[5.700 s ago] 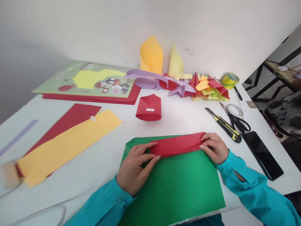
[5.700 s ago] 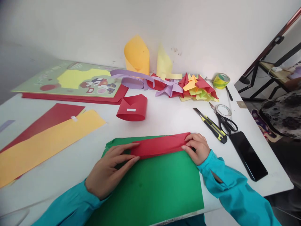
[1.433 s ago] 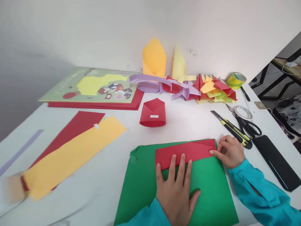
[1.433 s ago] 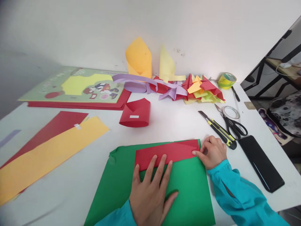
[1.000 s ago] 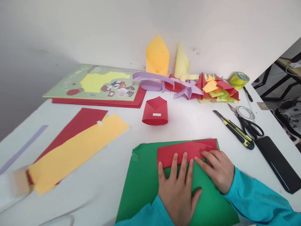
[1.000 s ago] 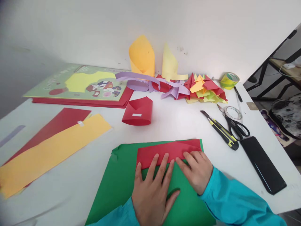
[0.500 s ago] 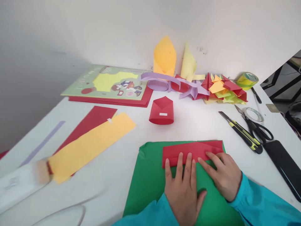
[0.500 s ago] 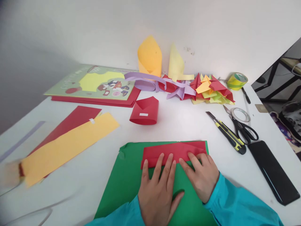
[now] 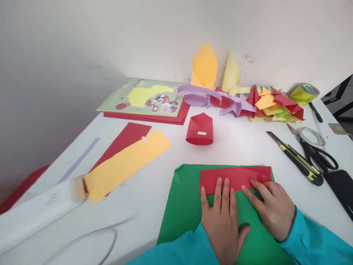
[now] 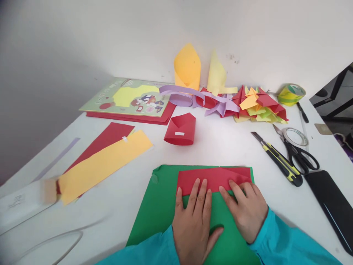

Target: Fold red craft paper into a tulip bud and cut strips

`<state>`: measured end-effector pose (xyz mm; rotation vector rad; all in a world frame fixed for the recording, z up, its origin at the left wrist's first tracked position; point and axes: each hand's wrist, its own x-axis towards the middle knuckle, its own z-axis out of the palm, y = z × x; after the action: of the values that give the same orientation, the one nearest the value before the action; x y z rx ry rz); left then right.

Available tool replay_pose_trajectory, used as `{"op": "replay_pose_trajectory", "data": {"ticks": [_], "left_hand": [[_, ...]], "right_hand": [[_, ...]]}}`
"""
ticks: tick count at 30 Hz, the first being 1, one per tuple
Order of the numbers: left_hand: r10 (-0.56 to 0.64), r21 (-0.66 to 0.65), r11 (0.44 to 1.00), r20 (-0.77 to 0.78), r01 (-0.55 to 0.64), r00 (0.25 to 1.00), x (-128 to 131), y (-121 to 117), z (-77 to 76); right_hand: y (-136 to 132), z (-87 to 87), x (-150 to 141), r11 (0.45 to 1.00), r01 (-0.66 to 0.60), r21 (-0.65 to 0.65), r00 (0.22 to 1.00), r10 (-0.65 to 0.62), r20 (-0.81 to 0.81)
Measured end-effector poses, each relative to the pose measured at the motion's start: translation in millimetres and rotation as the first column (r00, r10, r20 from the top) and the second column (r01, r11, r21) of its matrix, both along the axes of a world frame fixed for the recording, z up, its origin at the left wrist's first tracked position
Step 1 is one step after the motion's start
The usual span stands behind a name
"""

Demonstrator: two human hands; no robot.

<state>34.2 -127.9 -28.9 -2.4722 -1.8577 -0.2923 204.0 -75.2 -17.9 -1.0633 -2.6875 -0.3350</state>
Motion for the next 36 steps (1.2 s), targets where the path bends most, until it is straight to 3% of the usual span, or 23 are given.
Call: {"op": "replay_pose_trajectory", "data": {"ticks": [11, 20, 26, 29, 32, 36], "left_hand": [[-0.033, 0.079, 0.996, -0.034, 0.036, 0.999, -8.6, -0.6, -2.2], [0.012, 0.116, 0.993, -0.024, -0.009, 1.0, -12.2, 0.3, -0.3], [-0.042, 0.141, 0.989, -0.077, 0.052, 0.996, -20.4, 21.3, 3.6], [-0.129, 0.189, 0.971, -0.084, 0.143, 0.988, -22.9, 28.5, 5.9], [-0.191, 0.227, 0.952, -0.086, 0.206, 0.978, -24.8, 27.6, 3.8], [-0.185, 0.218, 0.958, -0.03, 0.187, 0.982, -28.2, 21.6, -5.0]], "right_hand": [[1.0, 5.3, -3.7, 0.999, -0.013, 0.046, 1.0, 0.013, -0.01], [-0.5, 3.1, -4.2, 0.997, 0.004, 0.075, 1.0, -0.003, -0.015], [9.5, 3.6, -12.1, 0.995, 0.025, 0.101, 1.0, -0.023, -0.02], [14.8, 5.3, -17.8, 0.993, 0.009, 0.12, 1.0, -0.005, -0.031], [14.6, 5.8, -23.3, 0.992, 0.001, 0.13, 0.999, 0.004, -0.043], [9.7, 2.8, -26.1, 0.992, 0.001, 0.123, 0.999, 0.004, -0.038]]}}
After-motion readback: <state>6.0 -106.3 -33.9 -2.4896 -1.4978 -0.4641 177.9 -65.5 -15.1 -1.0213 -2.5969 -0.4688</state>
